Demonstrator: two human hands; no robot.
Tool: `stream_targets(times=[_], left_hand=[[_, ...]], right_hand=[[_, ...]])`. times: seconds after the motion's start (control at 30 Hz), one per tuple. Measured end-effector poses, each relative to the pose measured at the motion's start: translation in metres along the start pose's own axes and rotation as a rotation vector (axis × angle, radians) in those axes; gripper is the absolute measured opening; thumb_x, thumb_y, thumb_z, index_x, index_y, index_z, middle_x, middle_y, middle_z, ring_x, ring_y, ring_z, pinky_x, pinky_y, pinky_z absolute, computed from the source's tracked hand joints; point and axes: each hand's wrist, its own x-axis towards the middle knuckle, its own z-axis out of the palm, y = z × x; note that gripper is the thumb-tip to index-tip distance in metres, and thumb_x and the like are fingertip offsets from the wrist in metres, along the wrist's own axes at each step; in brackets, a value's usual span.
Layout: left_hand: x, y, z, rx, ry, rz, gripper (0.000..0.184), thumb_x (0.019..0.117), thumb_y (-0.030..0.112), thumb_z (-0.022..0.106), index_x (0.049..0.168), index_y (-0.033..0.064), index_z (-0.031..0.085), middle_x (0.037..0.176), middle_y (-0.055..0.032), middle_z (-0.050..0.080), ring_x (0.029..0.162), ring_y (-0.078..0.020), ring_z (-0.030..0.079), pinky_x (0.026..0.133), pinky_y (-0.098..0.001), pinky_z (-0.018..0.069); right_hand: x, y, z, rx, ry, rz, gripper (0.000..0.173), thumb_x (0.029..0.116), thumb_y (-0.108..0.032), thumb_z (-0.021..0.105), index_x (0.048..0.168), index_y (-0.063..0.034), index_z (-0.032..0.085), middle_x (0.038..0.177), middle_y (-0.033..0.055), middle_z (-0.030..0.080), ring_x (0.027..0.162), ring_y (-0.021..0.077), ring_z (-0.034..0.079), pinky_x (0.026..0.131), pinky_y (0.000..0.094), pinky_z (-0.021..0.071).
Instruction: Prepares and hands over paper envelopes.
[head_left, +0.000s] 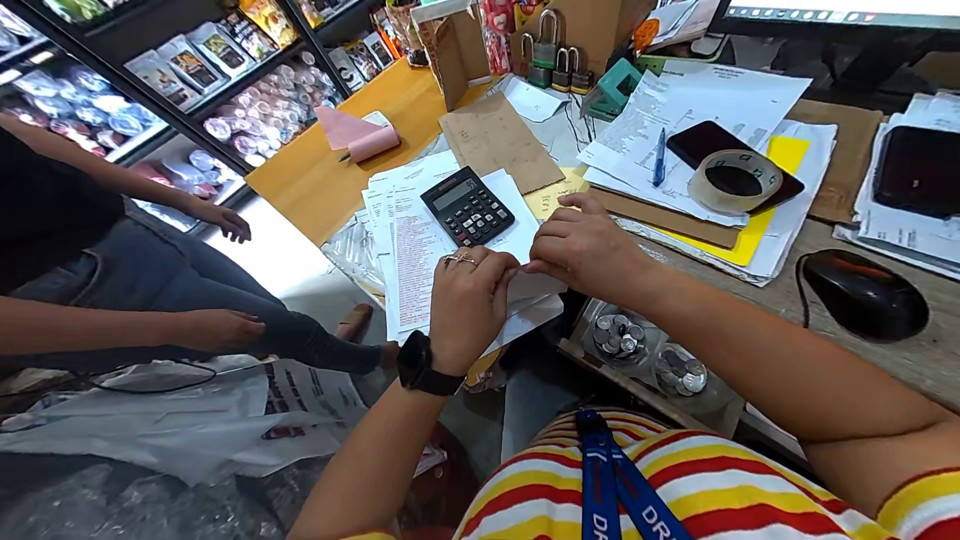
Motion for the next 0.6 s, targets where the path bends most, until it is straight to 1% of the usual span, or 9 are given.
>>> stream_targets(times=[0.07,0.13,0.2,0.23,0.27,0.37,0.4,0.53,0.6], left_hand=[[0.0,0.001,0.001,-0.001,0.004,0.009,0.014,0.0946,0.007,0.062,0.093,0.0021,0.075,0.088,-0.0136,0.071,0.088,-0.0295,0.068,0.083,-0.0484,0.0497],[0.0,-0.001,-0.002,-0.004,-0.005,-0.005,0.015,0.0951,0.007,0.061,0.094,0.001,0.075,0.091,-0.0153,0.072,0.09,-0.0314,0.069,0.085,-0.0513,0.0511],[0.001,-0.005,-0.004,-0.013,-0.006,-0.023,0.016,0.0959,0.007,0.06,0.095,0.0002,0.074,0.091,-0.0159,0.071,0.091,-0.0321,0.069,0.084,-0.0517,0.0506],[0.001,-0.006,-0.005,-0.016,-0.004,-0.03,0.016,0.0959,0.008,0.061,0.095,0.0001,0.074,0.091,-0.0157,0.071,0.091,-0.0318,0.068,0.083,-0.0513,0.0503],[0.001,-0.007,-0.005,-0.019,-0.002,-0.034,0.015,0.0956,0.007,0.061,0.095,0.0001,0.074,0.091,-0.0153,0.071,0.09,-0.0312,0.068,0.083,-0.0506,0.0501],[0.0,-0.008,-0.005,-0.026,0.007,-0.034,0.015,0.0954,0.007,0.061,0.095,0.0002,0.074,0.09,-0.0145,0.071,0.088,-0.0298,0.068,0.083,-0.0491,0.0499],[0.0,-0.008,-0.005,-0.029,0.009,-0.036,0.015,0.0954,0.007,0.061,0.095,0.0002,0.074,0.09,-0.0144,0.071,0.088,-0.0296,0.068,0.083,-0.0491,0.0497],[-0.002,-0.011,-0.007,-0.031,0.011,-0.038,0.016,0.0956,0.009,0.061,0.095,0.0007,0.075,0.09,-0.0136,0.071,0.088,-0.0283,0.067,0.082,-0.0478,0.0491],[-0.002,-0.01,-0.007,-0.032,0.012,-0.04,0.016,0.0955,0.009,0.061,0.095,0.0008,0.075,0.089,-0.0135,0.071,0.088,-0.0284,0.067,0.082,-0.0474,0.0486]], right_hand=[[-0.004,0.005,0.001,0.026,-0.001,-0.01,0.029,0.0973,-0.024,0.064,0.076,-0.0044,0.07,0.077,0.0095,0.069,0.079,0.0281,0.07,0.094,0.0557,0.0481],[-0.007,0.008,0.0,0.053,0.003,0.032,0.039,0.0989,-0.033,0.061,0.077,-0.0021,0.069,0.077,0.0123,0.07,0.08,0.0313,0.071,0.093,0.059,0.0486],[-0.009,0.01,-0.008,0.065,-0.007,0.088,0.047,0.0967,-0.047,0.06,0.093,-0.0012,0.073,0.087,0.014,0.072,0.086,0.0336,0.072,0.092,0.0607,0.0496],[-0.009,0.009,-0.011,0.062,-0.006,0.094,0.047,0.0939,-0.048,0.064,0.101,-0.0019,0.072,0.091,0.0139,0.073,0.087,0.0336,0.071,0.089,0.0585,0.0505],[-0.01,0.009,-0.012,0.062,0.003,0.084,0.042,0.0911,-0.043,0.07,0.102,-0.0025,0.072,0.092,0.0138,0.073,0.087,0.0331,0.07,0.085,0.0559,0.0516],[-0.01,0.009,-0.008,0.079,0.054,0.042,0.016,0.0899,-0.019,0.073,0.089,-0.003,0.072,0.085,0.0123,0.072,0.08,0.0298,0.07,0.075,0.0471,0.0527],[-0.011,0.01,-0.007,0.088,0.07,0.033,0.015,0.0906,-0.015,0.071,0.084,-0.0024,0.072,0.081,0.0124,0.072,0.079,0.0295,0.07,0.074,0.0456,0.0517],[-0.012,0.016,-0.004,0.109,0.068,-0.001,0.028,0.0963,-0.021,0.065,0.077,-0.0019,0.071,0.075,0.0118,0.071,0.077,0.0281,0.07,0.074,0.0438,0.0521],[-0.013,0.017,-0.005,0.131,0.058,0.012,0.031,0.0976,-0.023,0.064,0.077,-0.0016,0.071,0.075,0.012,0.071,0.077,0.0283,0.071,0.075,0.0442,0.0521]])
